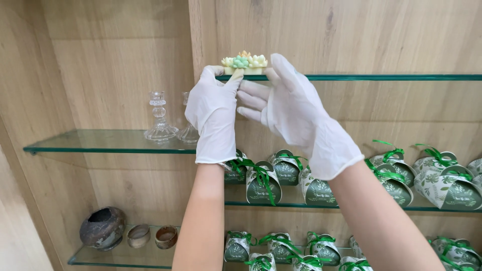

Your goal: Pick up finished decorative candles from a storage shelf and place them on a glass display shelf.

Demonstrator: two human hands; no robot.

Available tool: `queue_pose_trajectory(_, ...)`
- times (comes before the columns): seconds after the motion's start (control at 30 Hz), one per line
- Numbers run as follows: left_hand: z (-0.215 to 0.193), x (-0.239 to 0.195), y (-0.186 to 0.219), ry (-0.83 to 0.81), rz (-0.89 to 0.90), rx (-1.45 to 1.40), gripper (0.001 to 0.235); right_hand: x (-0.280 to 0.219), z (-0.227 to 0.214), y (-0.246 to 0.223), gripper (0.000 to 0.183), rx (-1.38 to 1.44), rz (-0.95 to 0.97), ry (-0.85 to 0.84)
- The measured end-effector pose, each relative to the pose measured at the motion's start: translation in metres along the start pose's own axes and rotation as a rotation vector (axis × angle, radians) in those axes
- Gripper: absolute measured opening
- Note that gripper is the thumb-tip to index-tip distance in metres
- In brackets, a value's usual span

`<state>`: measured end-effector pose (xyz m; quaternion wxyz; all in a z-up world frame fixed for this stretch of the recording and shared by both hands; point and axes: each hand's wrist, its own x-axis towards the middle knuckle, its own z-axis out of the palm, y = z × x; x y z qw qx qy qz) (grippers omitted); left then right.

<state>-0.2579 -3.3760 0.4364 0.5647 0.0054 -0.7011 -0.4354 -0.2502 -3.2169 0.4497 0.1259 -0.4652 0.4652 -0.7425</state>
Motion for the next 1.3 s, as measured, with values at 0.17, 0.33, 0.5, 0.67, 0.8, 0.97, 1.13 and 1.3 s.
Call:
queue_pose_trajectory(0.17,-0.002,-0.002,0.006,0.005,-0.013,0.019,0.04,-0.048,0.019,0.005,0.082,0.103,-0.067,0.043)
queue_pose_trajectory(0.33,-0.004,-0.006,0.009,-0.014,-0.019,-0.023,0.035,-0.087,0.017,0.001,0.057,0.22,-0.083,0.03)
queue_pose_trajectory(0.5,-0.01,-0.027,0.009,-0.007,-0.046,-0.172,0.045,-0.129,0.032,0.0,0.061,0.211,-0.153,0.18)
queue_pose_trajectory(0.67,-0.03,-0.163,0.017,-0.138,0.064,-0.712,0.027,-0.18,0.03,0.021,0.067,0.524,-0.364,0.206)
queue_pose_trajectory(0.8,-0.014,-0.274,0.027,-0.416,0.524,-0.564,0.049,-0.216,0.015,0.038,0.073,0.25,-0.514,0.476)
queue_pose_trajectory(0.97,0.031,-0.388,0.029,-0.38,0.643,-0.679,0.049,-0.293,-0.005,0.048,0.078,-0.029,-0.521,0.762)
queue_pose_trajectory(1.13,0.036,-0.443,0.051,-0.746,0.771,-0.73,0.035,-0.393,-0.039,0.047,0.079,0.065,-0.528,0.749)
queue_pose_trajectory(1.3,0.05,-0.511,0.129,-0.946,0.944,-1.029,0.03,-0.507,-0.04,0.007,0.069,0.102,-0.471,0.919)
